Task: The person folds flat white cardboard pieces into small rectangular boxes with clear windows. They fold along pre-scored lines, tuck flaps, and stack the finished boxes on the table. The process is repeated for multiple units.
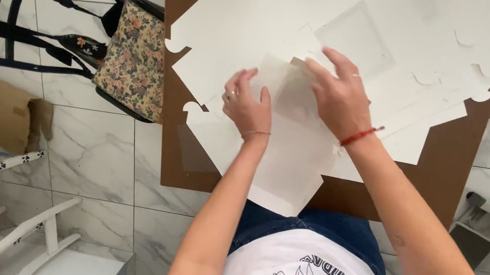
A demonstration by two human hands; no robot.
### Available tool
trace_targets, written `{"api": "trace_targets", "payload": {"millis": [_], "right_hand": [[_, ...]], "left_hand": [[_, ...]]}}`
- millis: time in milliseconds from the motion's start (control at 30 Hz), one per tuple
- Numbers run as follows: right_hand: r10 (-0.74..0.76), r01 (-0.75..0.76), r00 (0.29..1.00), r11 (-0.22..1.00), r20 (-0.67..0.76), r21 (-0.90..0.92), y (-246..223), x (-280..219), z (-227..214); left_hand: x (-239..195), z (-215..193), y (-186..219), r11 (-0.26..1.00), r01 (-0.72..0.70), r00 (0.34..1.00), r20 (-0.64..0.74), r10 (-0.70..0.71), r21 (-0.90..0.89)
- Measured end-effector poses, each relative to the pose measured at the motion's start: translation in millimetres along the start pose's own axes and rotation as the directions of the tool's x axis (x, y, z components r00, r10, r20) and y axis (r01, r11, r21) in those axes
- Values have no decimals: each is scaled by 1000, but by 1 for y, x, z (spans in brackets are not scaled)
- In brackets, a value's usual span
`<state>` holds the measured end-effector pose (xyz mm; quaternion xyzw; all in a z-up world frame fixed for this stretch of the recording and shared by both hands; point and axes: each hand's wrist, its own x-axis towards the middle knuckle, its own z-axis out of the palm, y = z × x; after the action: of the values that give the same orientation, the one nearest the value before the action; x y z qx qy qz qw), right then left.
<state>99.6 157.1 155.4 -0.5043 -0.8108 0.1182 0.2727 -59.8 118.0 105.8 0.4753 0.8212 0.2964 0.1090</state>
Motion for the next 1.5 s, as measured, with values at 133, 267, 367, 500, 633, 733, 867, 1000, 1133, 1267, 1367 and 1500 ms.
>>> {"api": "trace_targets", "payload": {"millis": [133,267,367,500,633,733,867,1000,1133,1267,1367,1500], "right_hand": [[-274,274,962,962,-7,1,11,28,49],[43,-6,970,988,239,-154,31,32,52],[112,-88,975,988,194,-124,51,29,60],[54,-49,949,999,310,-23,25,40,24],[-12,46,890,997,456,-62,15,50,16],[-65,160,919,963,388,-217,36,45,39],[132,-77,917,985,377,-157,58,40,55],[388,-500,763,861,518,91,39,63,30],[389,-501,779,858,491,114,42,56,41],[140,-148,889,989,436,-17,39,47,42],[61,-37,903,997,425,-65,32,48,34],[0,119,903,961,430,-250,21,43,35]], "left_hand": [[32,-3,-14,987,-7,970,240,46,-160],[37,-5,-12,943,-212,887,355,295,-255],[30,-2,-12,926,-313,884,293,365,-209],[23,2,-7,936,-265,900,290,326,-229],[27,2,-2,956,-214,913,307,268,-200],[28,8,-7,933,-274,882,326,341,-234],[25,2,1,936,-291,877,334,344,-199],[25,12,-1,948,-233,898,327,295,-215],[26,1,4,935,-214,867,387,315,-283],[19,-9,12,937,-262,876,350,331,-229],[11,-7,8,958,-256,905,315,285,-131],[3,-7,13,966,-254,927,270,259,-54]]}}
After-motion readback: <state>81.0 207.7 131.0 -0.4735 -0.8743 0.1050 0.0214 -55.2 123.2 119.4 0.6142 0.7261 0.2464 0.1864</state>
